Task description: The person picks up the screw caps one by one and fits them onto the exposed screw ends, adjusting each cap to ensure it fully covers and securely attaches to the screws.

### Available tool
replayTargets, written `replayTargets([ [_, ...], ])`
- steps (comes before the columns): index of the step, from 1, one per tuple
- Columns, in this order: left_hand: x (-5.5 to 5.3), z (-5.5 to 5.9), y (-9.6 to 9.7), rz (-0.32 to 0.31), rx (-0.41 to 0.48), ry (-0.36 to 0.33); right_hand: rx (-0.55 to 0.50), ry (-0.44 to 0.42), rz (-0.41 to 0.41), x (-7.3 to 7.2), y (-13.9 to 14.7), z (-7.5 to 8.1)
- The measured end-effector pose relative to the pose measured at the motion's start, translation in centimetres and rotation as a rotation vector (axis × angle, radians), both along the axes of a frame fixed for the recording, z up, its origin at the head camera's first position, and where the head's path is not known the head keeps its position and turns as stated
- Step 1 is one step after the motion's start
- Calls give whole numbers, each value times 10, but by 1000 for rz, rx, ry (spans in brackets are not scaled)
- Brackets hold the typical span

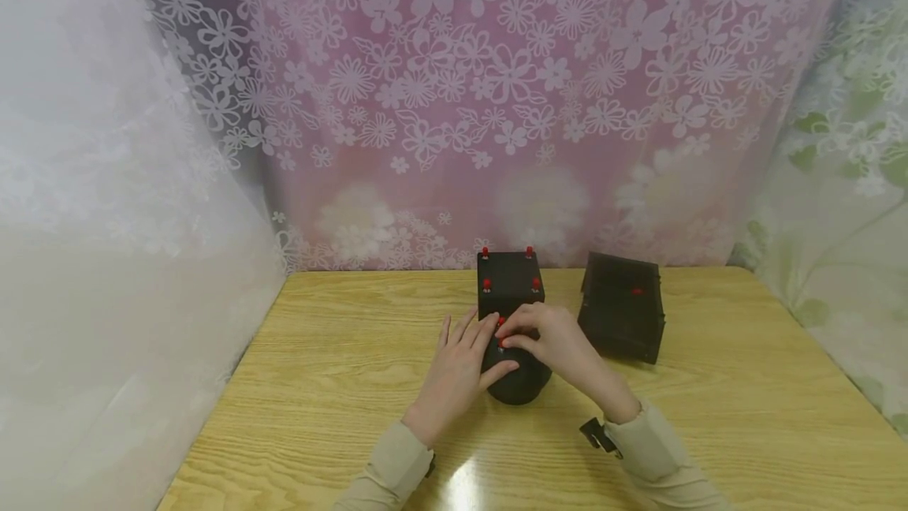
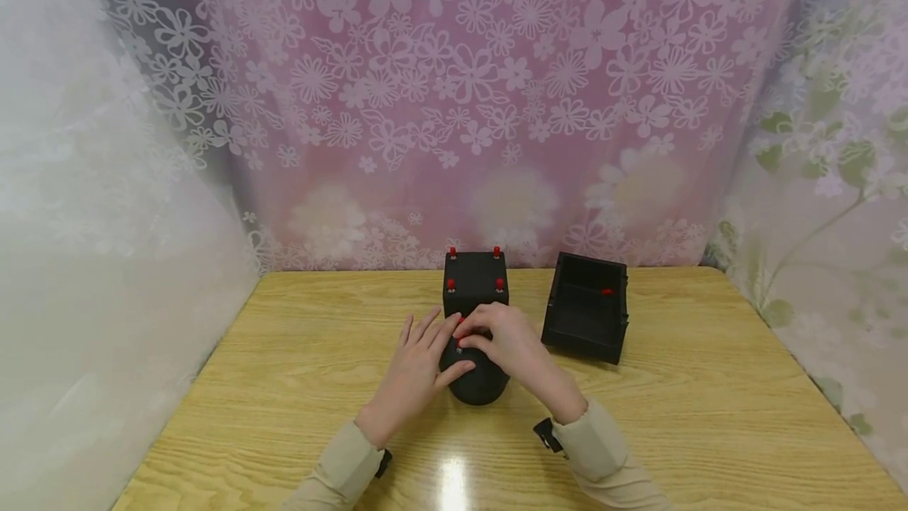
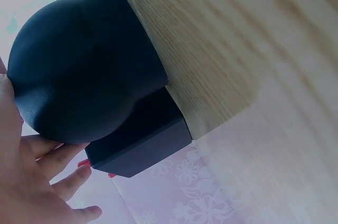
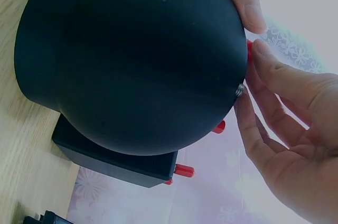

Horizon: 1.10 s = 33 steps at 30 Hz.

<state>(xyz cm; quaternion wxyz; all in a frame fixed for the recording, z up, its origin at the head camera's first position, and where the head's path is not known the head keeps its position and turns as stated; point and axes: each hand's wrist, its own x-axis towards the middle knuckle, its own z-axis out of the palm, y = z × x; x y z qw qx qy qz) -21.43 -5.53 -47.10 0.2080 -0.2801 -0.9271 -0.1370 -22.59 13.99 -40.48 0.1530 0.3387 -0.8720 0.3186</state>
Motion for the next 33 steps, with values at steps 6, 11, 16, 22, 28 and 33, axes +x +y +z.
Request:
replayTargets([
  [6,1,1,0,4,-10,-16,55,69,-6,2,-2,0],
  [11,2,1,0,1,-7,-13,73,98,9,3,-1,-1],
  [16,1,0,-1,-10,6,11,81,118,34,2,-1,-2],
  [22,0,0,-1,-7,1,20,113,140,37,2,0,-2],
  [28,0,-1,-2,-13,12,16,135,142,52,3,1,2],
  [33,0,0,-2,-25,23,40,11,154,16,4,4,8],
])
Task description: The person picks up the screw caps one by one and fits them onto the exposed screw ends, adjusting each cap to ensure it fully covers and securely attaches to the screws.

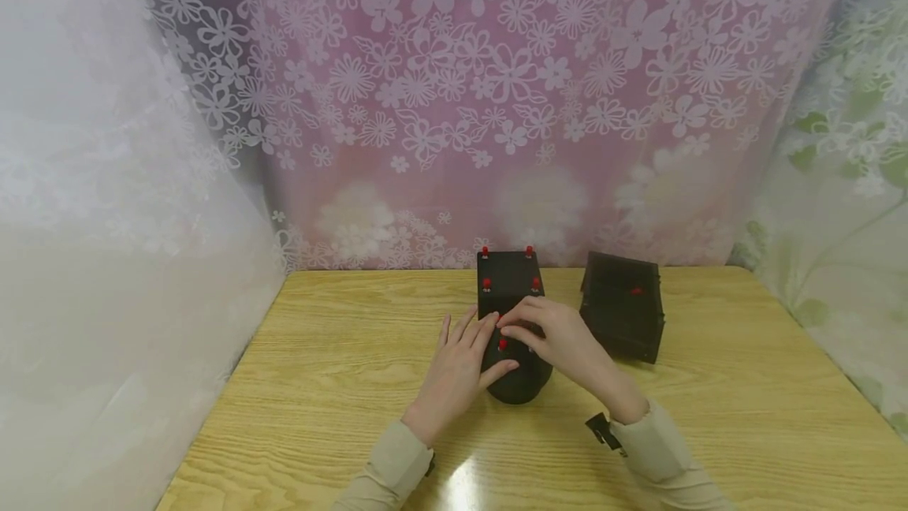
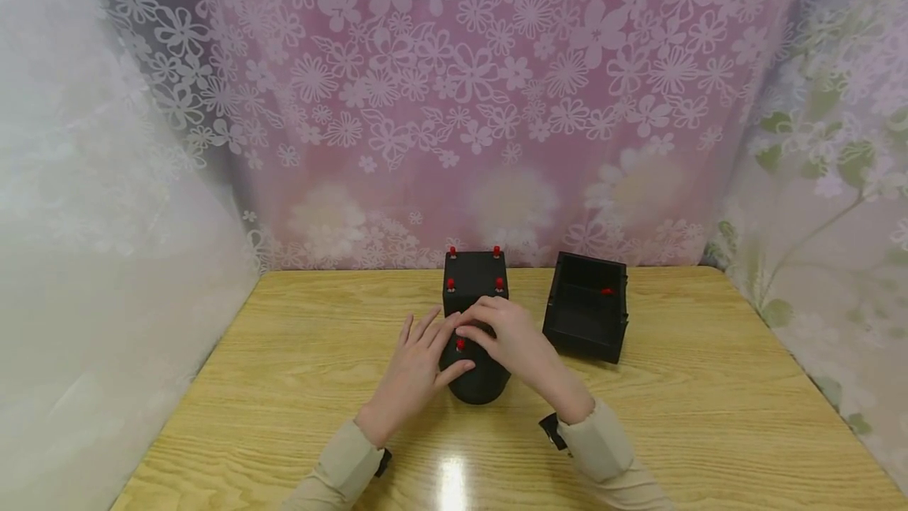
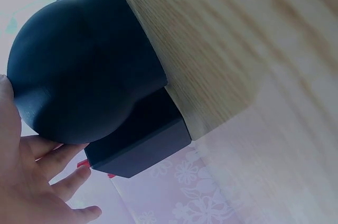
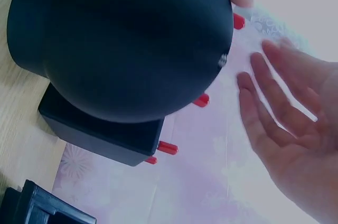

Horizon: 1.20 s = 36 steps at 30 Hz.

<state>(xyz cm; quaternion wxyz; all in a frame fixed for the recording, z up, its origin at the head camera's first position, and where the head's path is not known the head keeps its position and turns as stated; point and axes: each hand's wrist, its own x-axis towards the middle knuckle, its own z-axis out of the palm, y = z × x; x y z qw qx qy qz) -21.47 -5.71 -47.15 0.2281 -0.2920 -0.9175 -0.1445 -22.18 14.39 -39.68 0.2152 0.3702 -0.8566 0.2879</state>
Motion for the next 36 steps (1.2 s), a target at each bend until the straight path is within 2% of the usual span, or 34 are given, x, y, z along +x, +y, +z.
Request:
replayTargets([
  [6,0,0,1,-1,9,10,-99,85,-44,-3,5,2],
  [13,0,0,1,7,9,-13,-134,77,-104,-8,12,2],
  [28,0,0,1,11,11,-34,-192,165,-268,-25,43,8],
  [36,1,1,2,15,3,-42,-215,179,-335,-36,65,4],
])
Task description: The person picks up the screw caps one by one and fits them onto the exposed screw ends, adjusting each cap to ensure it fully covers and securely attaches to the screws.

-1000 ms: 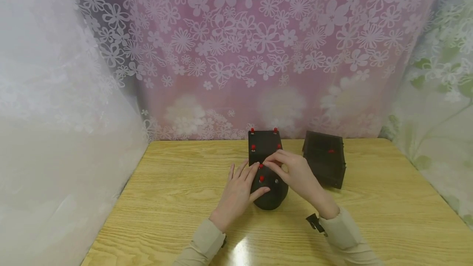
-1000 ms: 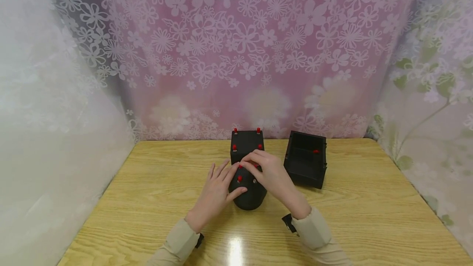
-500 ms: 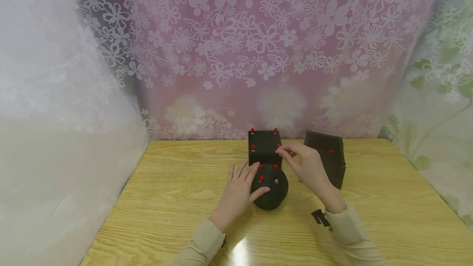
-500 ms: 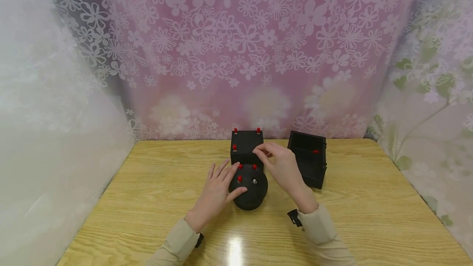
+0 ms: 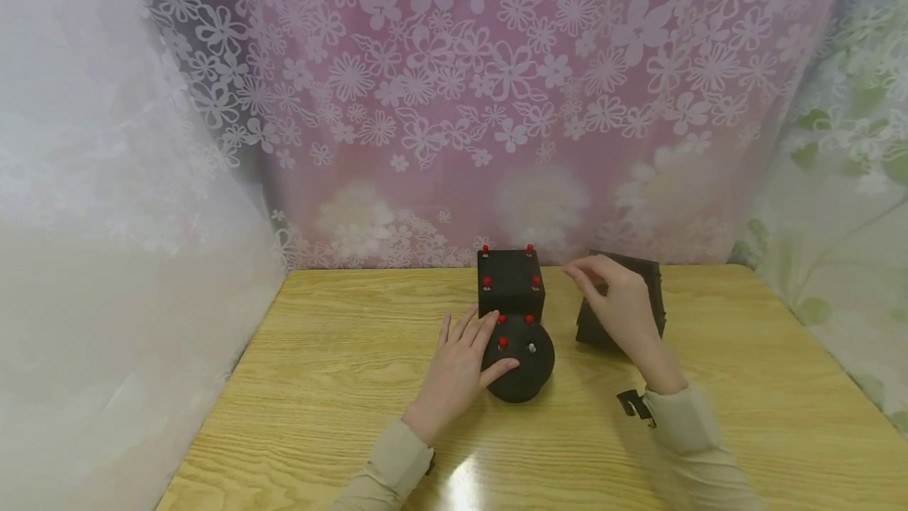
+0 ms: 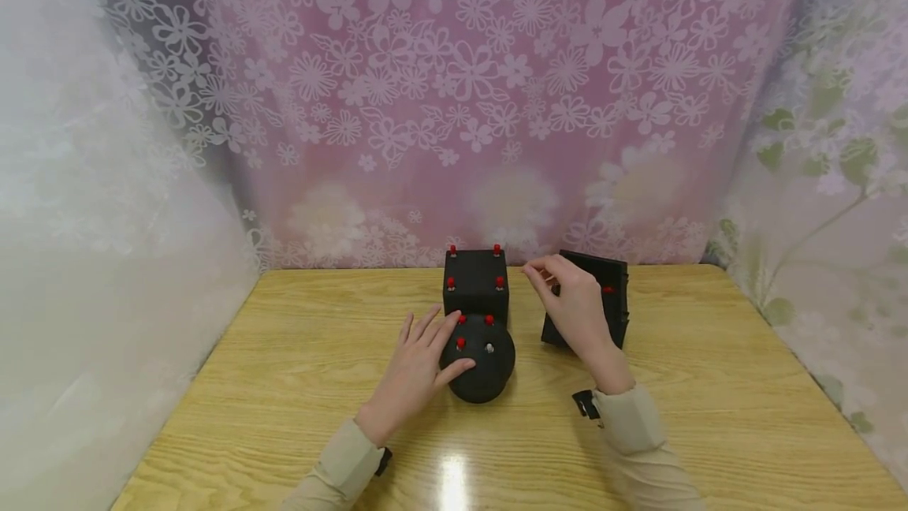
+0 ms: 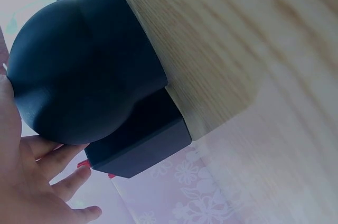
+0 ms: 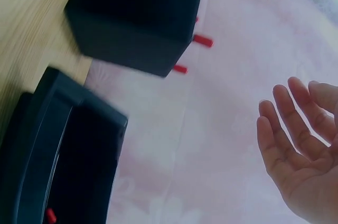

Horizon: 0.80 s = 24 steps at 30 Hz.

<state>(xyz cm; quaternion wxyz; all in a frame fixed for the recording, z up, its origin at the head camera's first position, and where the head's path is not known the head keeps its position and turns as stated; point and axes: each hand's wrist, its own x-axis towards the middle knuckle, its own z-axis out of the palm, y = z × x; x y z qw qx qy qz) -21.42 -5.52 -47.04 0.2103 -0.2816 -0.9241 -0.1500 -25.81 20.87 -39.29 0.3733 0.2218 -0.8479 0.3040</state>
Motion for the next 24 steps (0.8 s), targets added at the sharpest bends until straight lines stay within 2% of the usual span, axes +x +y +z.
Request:
replayTargets([
  [4,0,0,0,2,-8,-13,21,-10,-37,-6,14,-4],
  [9,0,1,0,3,-2,-22,44,-36,-29,-19,33,-5],
  [15,0,2,0,7,-4,-37,159,-77,-46,-36,54,-1],
  [18,0,2,-1,5,-2,-40,232,-155,-68,-41,61,1],
  [24,0,1,-1,-1,8,-39,385,-365,-104,-56,70,1],
])
